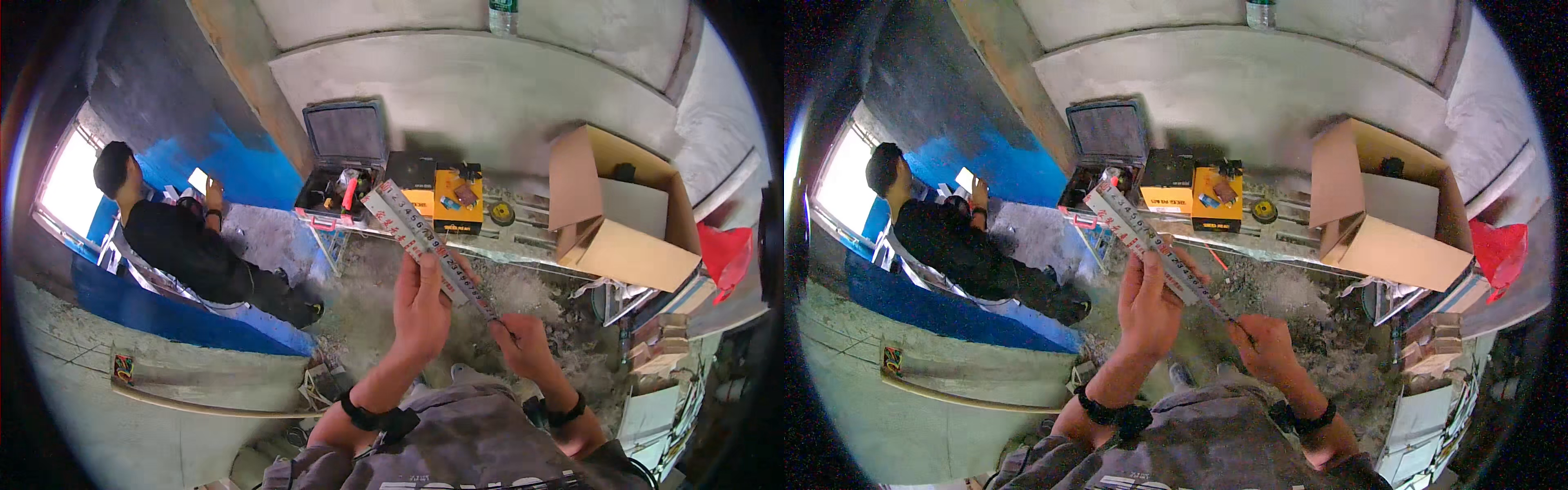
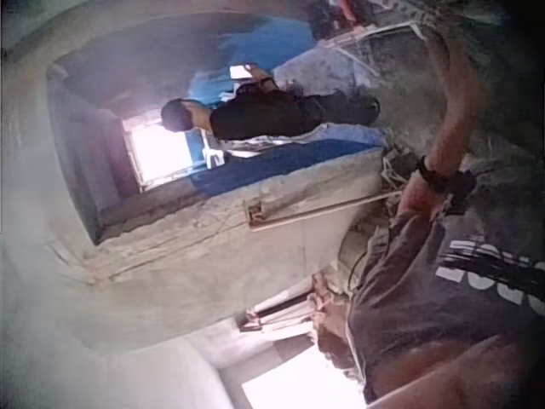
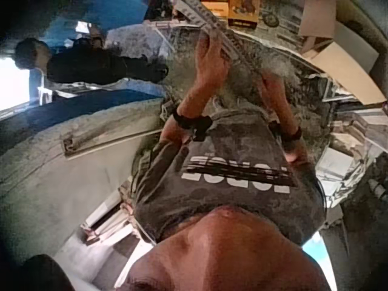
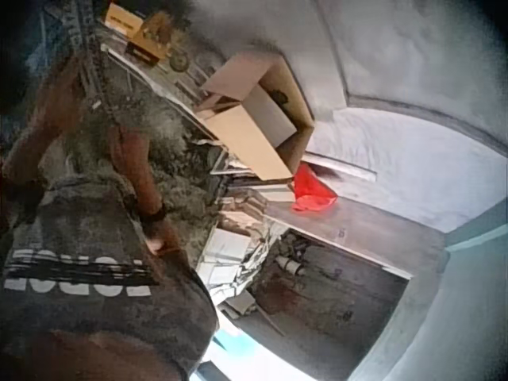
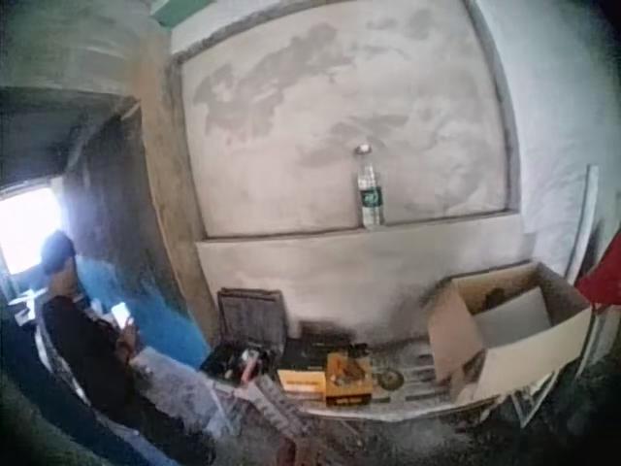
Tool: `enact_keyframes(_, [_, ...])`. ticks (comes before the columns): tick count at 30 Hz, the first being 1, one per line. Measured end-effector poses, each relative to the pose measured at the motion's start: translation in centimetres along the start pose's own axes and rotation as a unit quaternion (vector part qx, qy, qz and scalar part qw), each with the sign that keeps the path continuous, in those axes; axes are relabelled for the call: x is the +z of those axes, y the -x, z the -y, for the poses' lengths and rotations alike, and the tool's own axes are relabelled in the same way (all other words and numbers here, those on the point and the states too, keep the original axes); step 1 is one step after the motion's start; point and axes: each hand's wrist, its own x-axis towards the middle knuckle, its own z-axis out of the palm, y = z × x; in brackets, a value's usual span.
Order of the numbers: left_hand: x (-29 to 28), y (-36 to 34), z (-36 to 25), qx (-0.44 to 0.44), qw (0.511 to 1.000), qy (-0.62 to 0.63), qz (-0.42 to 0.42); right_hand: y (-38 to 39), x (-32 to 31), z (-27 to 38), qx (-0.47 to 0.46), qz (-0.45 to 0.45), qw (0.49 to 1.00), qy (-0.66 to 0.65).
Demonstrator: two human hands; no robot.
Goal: Measure and mark floor tiles for installation at a renovation site.
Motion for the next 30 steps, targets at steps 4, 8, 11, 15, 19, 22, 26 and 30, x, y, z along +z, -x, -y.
enact_keyframes(4, [0.3, 0.3, -1.3, 0.012, 0.999, -0.025, -0.031, 0.4, 0.5, 1.0, -0.011, -0.004, 0.999, 0.037])
enact_keyframes(8, [1.0, 0.7, -2.1, 0.025, 0.999, 0.015, -0.038, 0.4, 0.8, 1.7, -0.025, -0.032, 0.998, 0.048])
enact_keyframes(11, [0.5, 0.6, -2.4, 0.031, 0.999, 0.004, -0.019, -0.3, 0.4, 2.3, -0.042, -0.031, 0.996, 0.07])
enact_keyframes(15, [0.4, 0.5, -2.9, 0.0, 0.998, 0.045, -0.045, -0.9, 0.4, 2.9, -0.051, -0.024, 0.996, 0.075])
enact_keyframes(19, [0.0, 0.6, -3.4, -0.003, 0.996, 0.068, -0.05, -1.2, 0.7, 3.1, -0.02, -0.012, 0.997, 0.068])
enact_keyframes(22, [-0.8, 0.6, -3.5, 0.005, 0.995, 0.083, -0.053, -1.4, 1.1, 3.5, -0.007, 0.004, 0.998, 0.07])
enact_keyframes(26, [-2.7, 0.2, -3.4, 0.026, 0.995, 0.085, -0.046, -1.9, 2.1, 3.9, -0.022, 0.011, 0.997, 0.068])
enact_keyframes(30, [-4.5, 0.2, -4.3, 0.022, 0.993, 0.091, -0.073, -2.8, 3.7, 4.8, -0.031, 0.005, 0.998, 0.048])
